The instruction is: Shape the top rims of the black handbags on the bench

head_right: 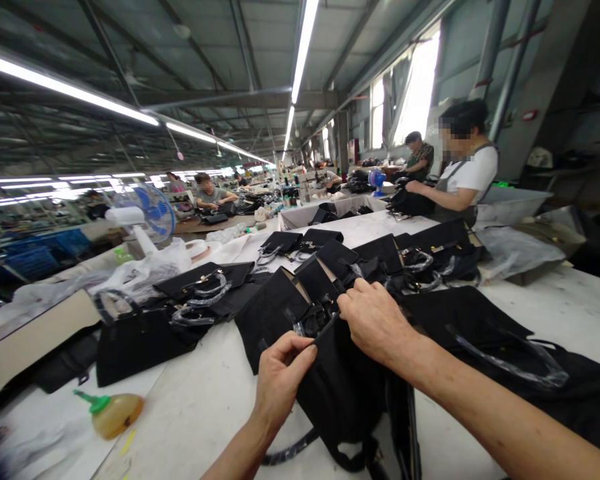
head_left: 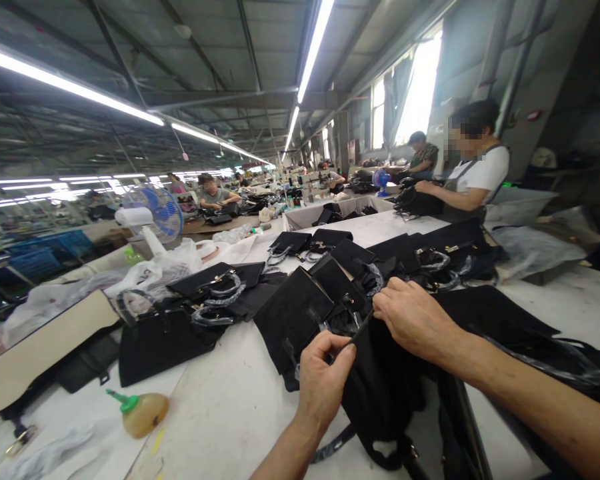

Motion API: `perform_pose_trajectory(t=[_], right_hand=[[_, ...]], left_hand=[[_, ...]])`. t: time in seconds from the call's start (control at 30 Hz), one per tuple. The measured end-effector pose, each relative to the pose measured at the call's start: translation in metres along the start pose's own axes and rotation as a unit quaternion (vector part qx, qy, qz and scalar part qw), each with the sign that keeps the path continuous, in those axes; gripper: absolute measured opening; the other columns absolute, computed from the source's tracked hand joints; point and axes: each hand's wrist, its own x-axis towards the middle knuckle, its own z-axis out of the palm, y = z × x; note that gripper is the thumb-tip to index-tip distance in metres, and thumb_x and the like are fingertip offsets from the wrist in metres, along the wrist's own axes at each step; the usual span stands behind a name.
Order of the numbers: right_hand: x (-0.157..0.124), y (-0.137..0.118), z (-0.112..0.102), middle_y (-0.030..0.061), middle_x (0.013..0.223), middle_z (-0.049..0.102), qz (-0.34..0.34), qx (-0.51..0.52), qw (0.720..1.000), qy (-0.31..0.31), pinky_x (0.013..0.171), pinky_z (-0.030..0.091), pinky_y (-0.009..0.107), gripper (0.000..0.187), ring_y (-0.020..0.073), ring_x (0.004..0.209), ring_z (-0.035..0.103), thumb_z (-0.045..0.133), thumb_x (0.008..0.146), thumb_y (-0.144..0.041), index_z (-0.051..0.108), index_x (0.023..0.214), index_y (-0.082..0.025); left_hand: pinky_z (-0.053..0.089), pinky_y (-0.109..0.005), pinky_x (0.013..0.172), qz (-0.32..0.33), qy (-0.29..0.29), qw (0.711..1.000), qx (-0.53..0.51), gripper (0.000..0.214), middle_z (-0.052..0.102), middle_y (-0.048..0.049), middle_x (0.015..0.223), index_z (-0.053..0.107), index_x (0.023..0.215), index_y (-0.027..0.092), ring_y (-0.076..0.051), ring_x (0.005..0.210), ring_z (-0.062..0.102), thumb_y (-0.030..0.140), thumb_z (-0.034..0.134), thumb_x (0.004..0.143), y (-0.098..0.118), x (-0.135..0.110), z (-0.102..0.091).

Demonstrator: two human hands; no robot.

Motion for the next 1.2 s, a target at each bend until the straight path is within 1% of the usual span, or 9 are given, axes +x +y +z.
perform_pose_trajectory(t=[0.57,0.8,1.03,1.2], right_hand=[[-0.005,0.003,-0.001,0.0032,0.082,0.063,-0.016,0.021,1.0,0.0,0.071,0.027,0.037,0.013,0.0239,0.088,0.048,0.055,0.089,-0.013,0.057,0.078,-0.019],[-0.008,0.002,-0.002,0.0056,0.081,0.062,-0.03,-0.005,1.0,-0.002,0.07,0.026,0.037,0.013,0.0239,0.085,0.046,0.054,0.083,-0.005,0.057,0.079,-0.018],[-0.007,0.002,-0.001,0.0066,0.082,0.061,-0.031,-0.018,0.999,0.004,0.07,0.025,0.037,0.013,0.0247,0.085,0.046,0.052,0.087,-0.009,0.056,0.079,-0.018],[-0.007,0.004,0.001,0.0055,0.082,0.061,-0.022,-0.001,1.0,0.006,0.069,0.025,0.036,0.013,0.0242,0.086,0.046,0.053,0.087,-0.008,0.055,0.08,-0.018]], left_hand=[[0.04,-0.023,0.068,-0.013,-0.007,1.0,-0.001,0.015,0.059,0.0002,0.072,0.067,0.077,0.018,-0.013,0.072,0.052,0.032,0.064,0.081,0.0,-0.001,-0.002],[0.039,-0.024,0.066,0.004,-0.001,1.0,0.017,0.014,0.056,0.0004,0.07,0.068,0.073,0.017,-0.013,0.07,0.051,0.03,0.064,0.079,0.009,-0.003,-0.001],[0.04,-0.024,0.067,0.01,-0.005,1.0,0.025,0.013,0.056,0.0,0.071,0.068,0.073,0.017,-0.014,0.071,0.052,0.027,0.063,0.079,0.01,-0.004,-0.001],[0.039,-0.024,0.068,0.016,-0.012,1.0,0.022,0.012,0.054,0.0007,0.07,0.069,0.073,0.018,-0.013,0.07,0.051,0.025,0.063,0.079,0.011,-0.005,-0.001]])
